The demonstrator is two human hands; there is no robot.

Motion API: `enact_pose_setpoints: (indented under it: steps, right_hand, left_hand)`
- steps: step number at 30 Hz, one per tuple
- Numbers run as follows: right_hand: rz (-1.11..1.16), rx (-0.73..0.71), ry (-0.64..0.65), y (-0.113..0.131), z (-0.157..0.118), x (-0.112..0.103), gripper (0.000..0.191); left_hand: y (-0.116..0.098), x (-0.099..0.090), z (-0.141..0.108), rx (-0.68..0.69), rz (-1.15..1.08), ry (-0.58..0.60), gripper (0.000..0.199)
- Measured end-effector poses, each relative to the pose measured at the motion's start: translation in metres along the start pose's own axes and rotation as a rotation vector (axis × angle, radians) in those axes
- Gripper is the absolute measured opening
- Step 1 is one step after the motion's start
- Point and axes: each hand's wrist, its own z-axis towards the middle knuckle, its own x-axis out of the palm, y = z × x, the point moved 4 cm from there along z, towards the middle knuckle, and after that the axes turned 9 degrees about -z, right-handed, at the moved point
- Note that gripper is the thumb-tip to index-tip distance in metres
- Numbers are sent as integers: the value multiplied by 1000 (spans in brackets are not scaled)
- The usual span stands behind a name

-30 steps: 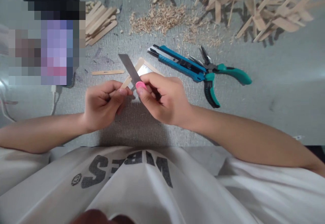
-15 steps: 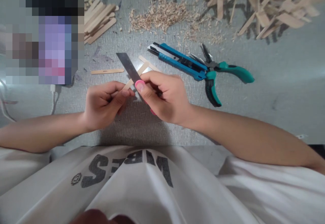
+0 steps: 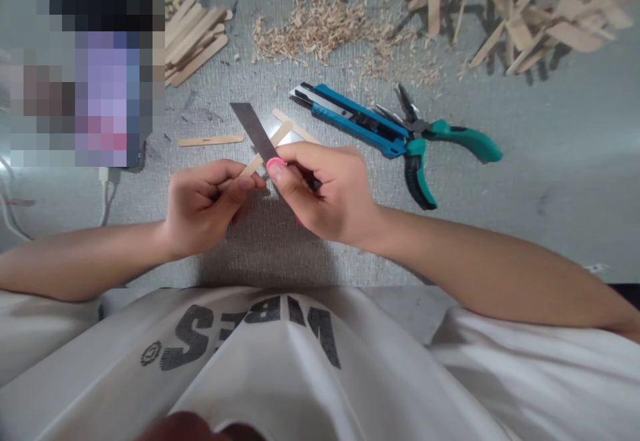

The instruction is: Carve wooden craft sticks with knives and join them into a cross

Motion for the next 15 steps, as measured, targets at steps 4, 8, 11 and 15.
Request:
enact_pose_setpoints:
  steps: [4, 8, 11, 15]
  right_hand:
    - [-9, -9, 8, 1, -1, 0, 39]
    - [-5, 16, 21, 0, -2, 1, 42]
    - [14, 62, 61, -2, -1, 4, 43]
    - [118, 103, 111, -4, 0, 9, 33]
  left_hand:
    - [0, 0, -1, -17, -28, 6, 40]
    - [1, 1, -1, -42, -27, 10, 41]
    - [0, 1, 0, -31, 2, 9, 44]
    - [-3, 1, 1, -10, 74, 15, 46]
